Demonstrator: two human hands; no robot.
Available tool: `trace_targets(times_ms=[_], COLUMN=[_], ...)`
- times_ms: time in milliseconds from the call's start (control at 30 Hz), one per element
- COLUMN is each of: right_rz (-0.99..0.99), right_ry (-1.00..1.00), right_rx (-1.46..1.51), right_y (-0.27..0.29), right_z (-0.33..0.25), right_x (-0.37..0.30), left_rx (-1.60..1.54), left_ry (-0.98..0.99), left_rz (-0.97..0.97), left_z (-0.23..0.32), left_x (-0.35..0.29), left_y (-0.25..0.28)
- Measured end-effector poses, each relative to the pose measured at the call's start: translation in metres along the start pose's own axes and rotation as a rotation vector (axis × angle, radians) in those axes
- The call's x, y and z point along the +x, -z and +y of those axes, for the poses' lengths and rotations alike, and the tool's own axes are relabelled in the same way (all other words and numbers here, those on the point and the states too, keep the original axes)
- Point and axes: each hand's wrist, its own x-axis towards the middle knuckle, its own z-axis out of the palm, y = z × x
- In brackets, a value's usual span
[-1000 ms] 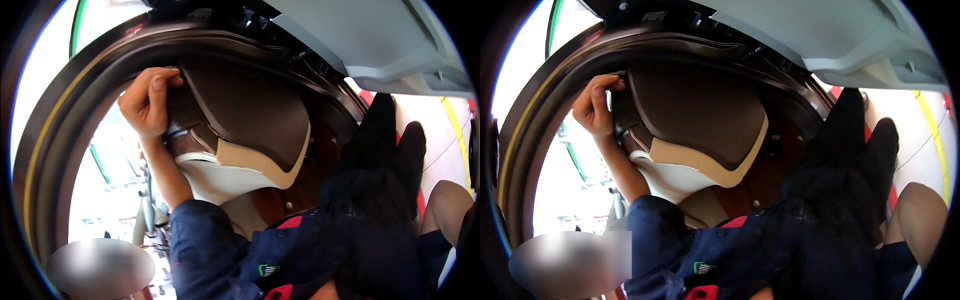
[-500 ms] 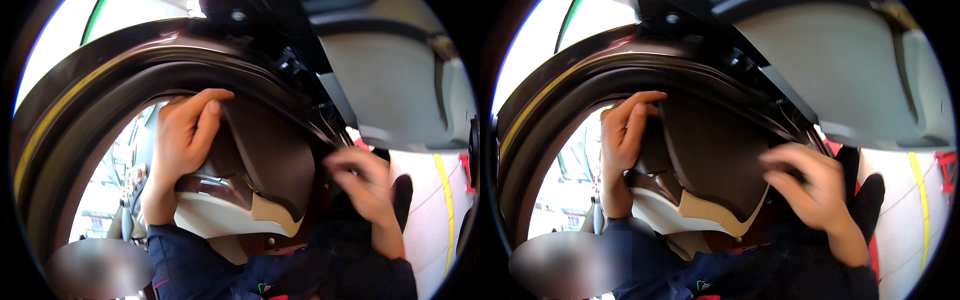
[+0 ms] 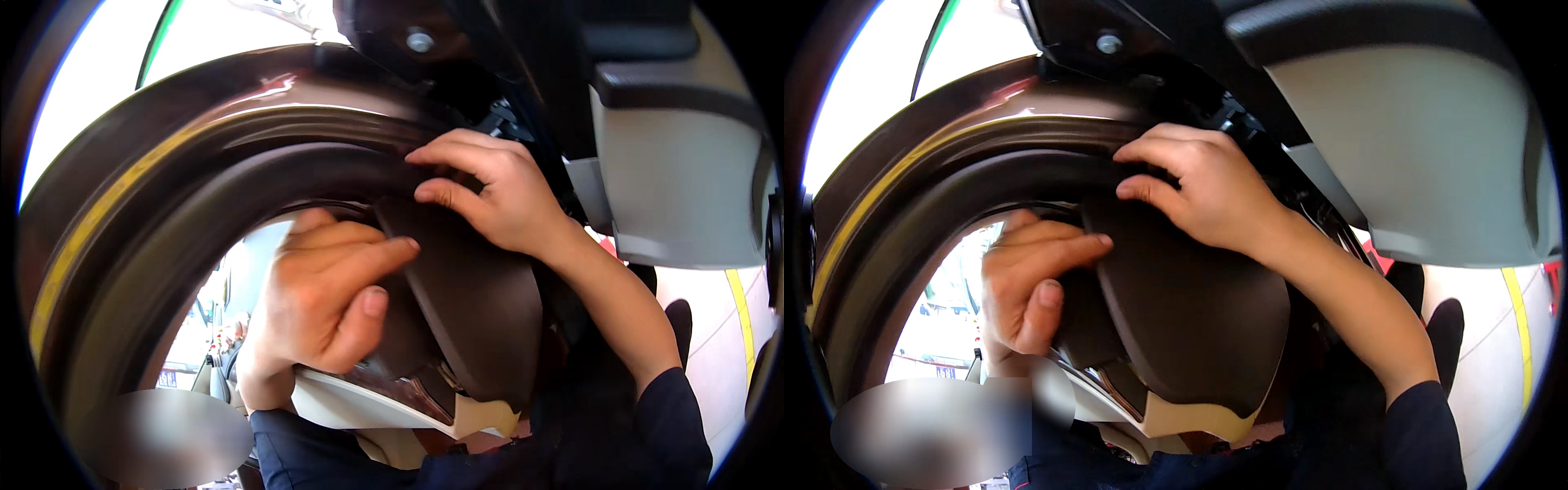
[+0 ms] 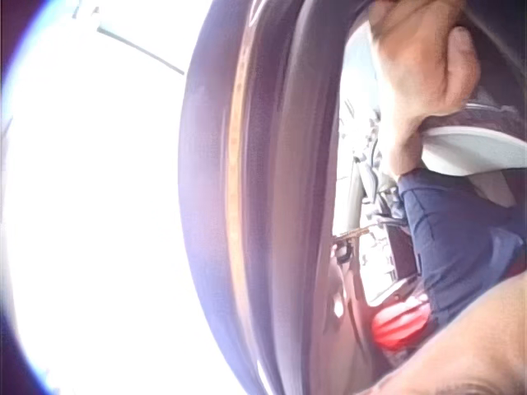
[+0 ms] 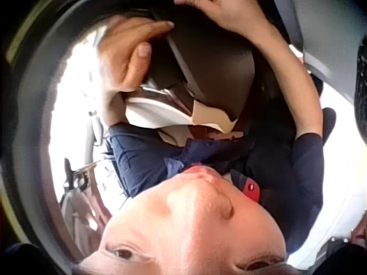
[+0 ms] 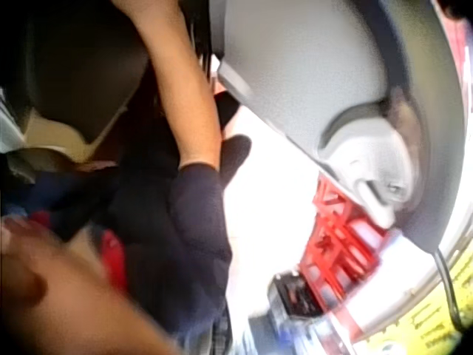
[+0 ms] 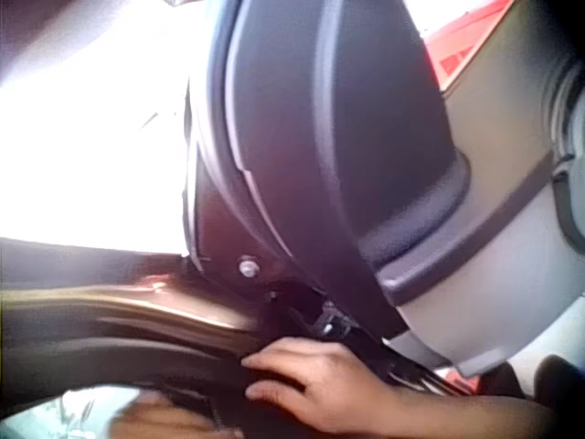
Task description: The person installs a dark brown interior trim panel into the car door frame. They repeatedly align and press the panel into place, adjusting its position along the upper edge of the door opening.
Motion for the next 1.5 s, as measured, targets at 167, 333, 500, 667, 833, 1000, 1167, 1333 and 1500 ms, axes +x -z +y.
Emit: trace_targets(times_ms=[167, 333, 500, 667, 833, 1000, 1167, 1333, 1500], right_rz=[-0.066, -0.007, -0.016, -0.116, -0.345, -0.275, -0.275, -0.338, -0.292], right_ry=[0.003, 0.128, 0.175, 0.192, 0.087, -0.326, -0.565, -0.416, -0.369], right_rx=[-0.115, -0.345, -0.447, -0.345, -0.036, 0.425, 0.746, 0.487, 0.458], right_y=[-0.001, 0.000, -0.008, -0.003, 0.035, 0.044, 0.041, 0.028, 0.030], right_z=[-0.014, -0.026, -0.029, -0.020, -0.019, -0.009, 0.002, 0.000, -0.007], right_x=[0.009, 0.007, 0.006, 0.006, 0.002, -0.010, 0.000, 0.010, 0.000], left_rx=[0.049, 0.062, 0.079, 0.087, 0.089, 0.041, 0.008, 0.014, 0.063], left_ry=[0.014, 0.113, 0.092, 0.120, 0.077, 0.109, 0.133, 0.111, 0.066], left_rz=[0.023, -0.021, -0.003, 0.016, 0.067, 0.149, 0.152, 0.136, 0.147], left_z=[0.009, 0.015, 0.014, 0.015, 0.011, 0.015, 0.015, 0.011, 0.014], left_x=[0.004, 0.008, 0.009, 0.006, -0.003, -0.005, -0.006, -0.006, -0.018], left_y=[-0.009, -0.002, -0.006, -0.007, -0.008, -0.016, -0.015, -0.019, -0.017])
